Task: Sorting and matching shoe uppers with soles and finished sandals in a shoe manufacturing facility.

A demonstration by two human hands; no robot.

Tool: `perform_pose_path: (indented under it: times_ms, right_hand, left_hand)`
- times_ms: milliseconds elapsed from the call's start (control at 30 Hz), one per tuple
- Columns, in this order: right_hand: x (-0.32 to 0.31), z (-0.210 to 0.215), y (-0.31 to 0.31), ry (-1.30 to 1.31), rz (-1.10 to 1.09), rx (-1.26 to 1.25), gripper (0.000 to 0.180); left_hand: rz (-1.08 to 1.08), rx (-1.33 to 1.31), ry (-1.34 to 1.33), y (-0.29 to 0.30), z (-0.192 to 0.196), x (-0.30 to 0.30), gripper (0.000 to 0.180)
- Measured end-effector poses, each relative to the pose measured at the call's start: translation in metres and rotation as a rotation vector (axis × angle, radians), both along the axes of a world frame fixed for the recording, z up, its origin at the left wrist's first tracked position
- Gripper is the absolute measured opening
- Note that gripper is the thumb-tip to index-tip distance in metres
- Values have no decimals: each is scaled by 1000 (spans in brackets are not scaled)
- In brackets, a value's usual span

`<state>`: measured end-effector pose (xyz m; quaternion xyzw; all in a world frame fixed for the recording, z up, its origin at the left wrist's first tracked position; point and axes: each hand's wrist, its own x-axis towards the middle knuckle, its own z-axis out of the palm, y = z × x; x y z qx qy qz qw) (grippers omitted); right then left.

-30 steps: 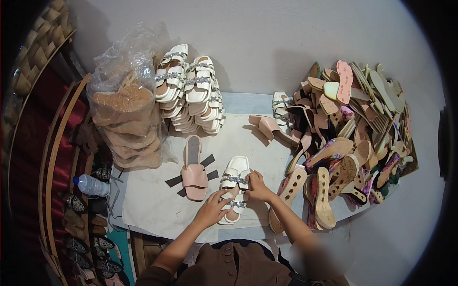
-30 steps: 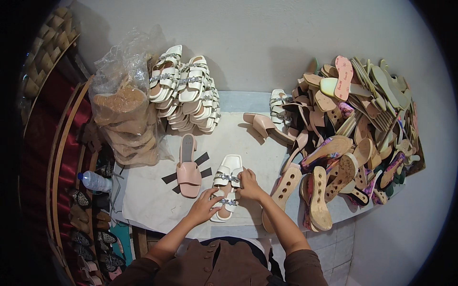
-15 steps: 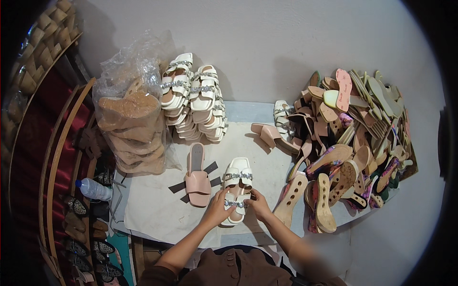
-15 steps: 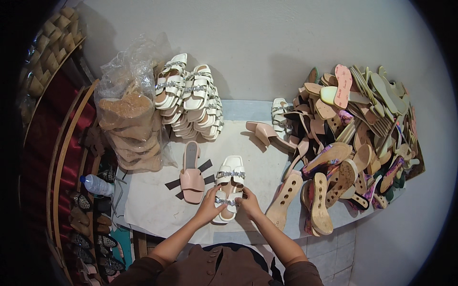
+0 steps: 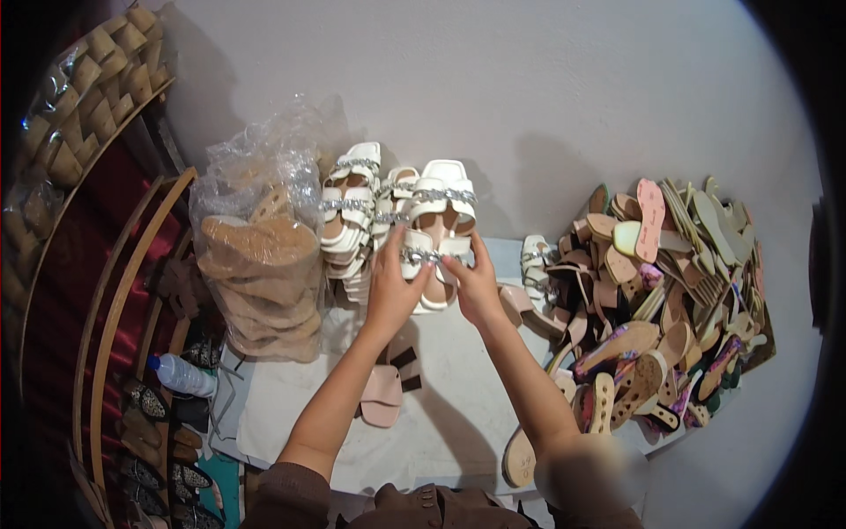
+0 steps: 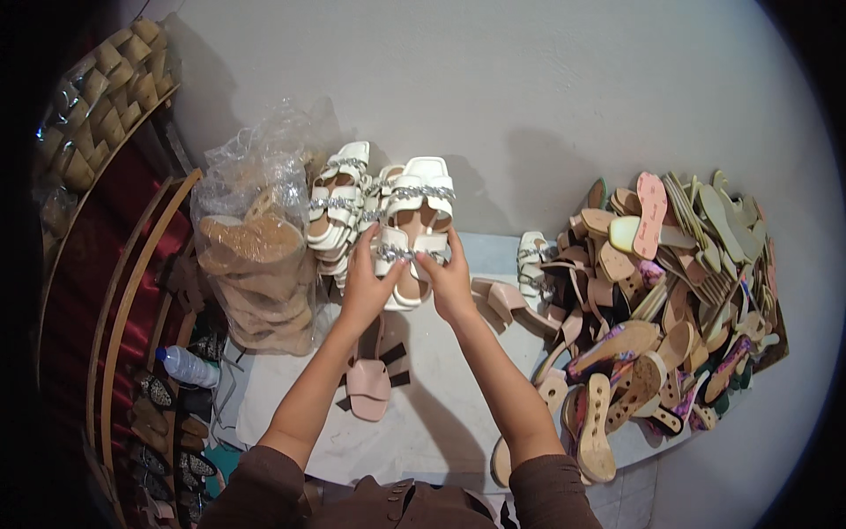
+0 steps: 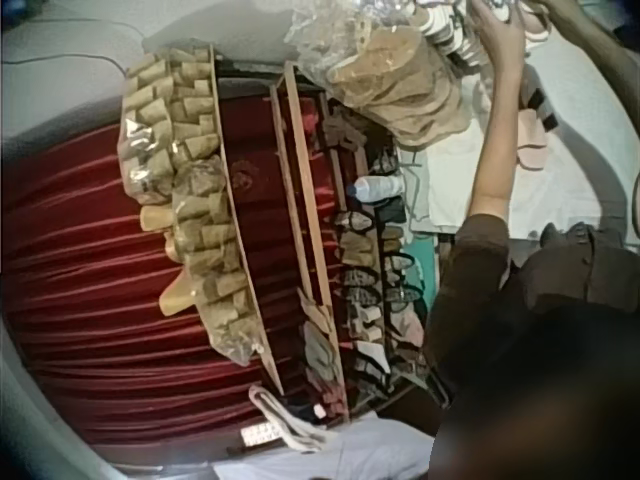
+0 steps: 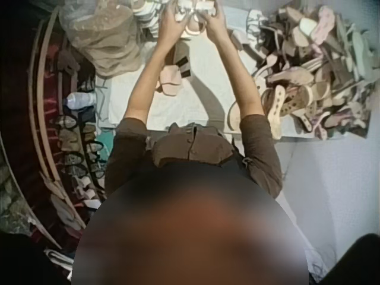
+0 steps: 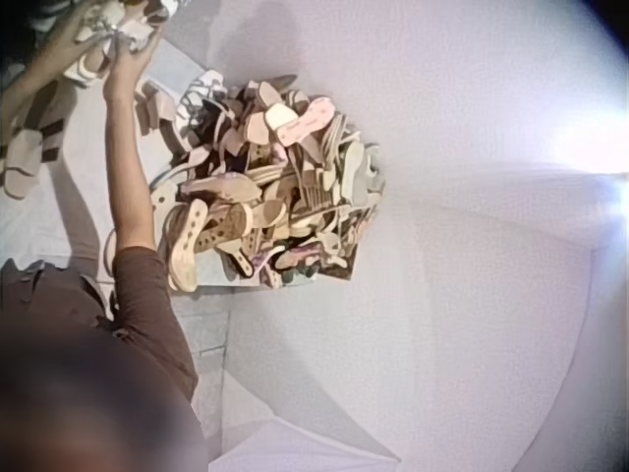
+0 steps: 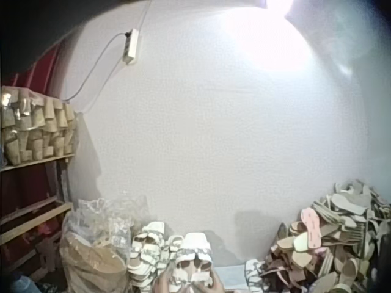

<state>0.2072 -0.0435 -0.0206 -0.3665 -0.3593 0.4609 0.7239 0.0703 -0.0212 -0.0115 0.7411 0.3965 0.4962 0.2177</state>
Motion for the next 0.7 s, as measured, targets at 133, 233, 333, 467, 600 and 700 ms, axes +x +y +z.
perform_pose_path:
  times_ms: [133,233,333,467,600,700]
  right_hand:
    - [-2,17,70,-27,33,-61,67]
    - [-8,19,106,-110,97,-174,66]
    - [8,-17,142,-233,-7,-145,67]
    - [-17,-13,135,-737,-77,-196,70]
    - [-19,-16,132,-818,-75,-19,73]
    - [-17,-12,133,-868,-99,44,69]
  left_hand:
    - [78,78,71,40,7,-7,50]
    - [127,102,118,56,1,-15,44]
    - [99,154,203,66,-2,-2,40]
    - [199,165,302,73,-13,-15,40]
    - [281,291,382,73,-18,-13,39]
    - [292,346,364,70,-19,-3,40]
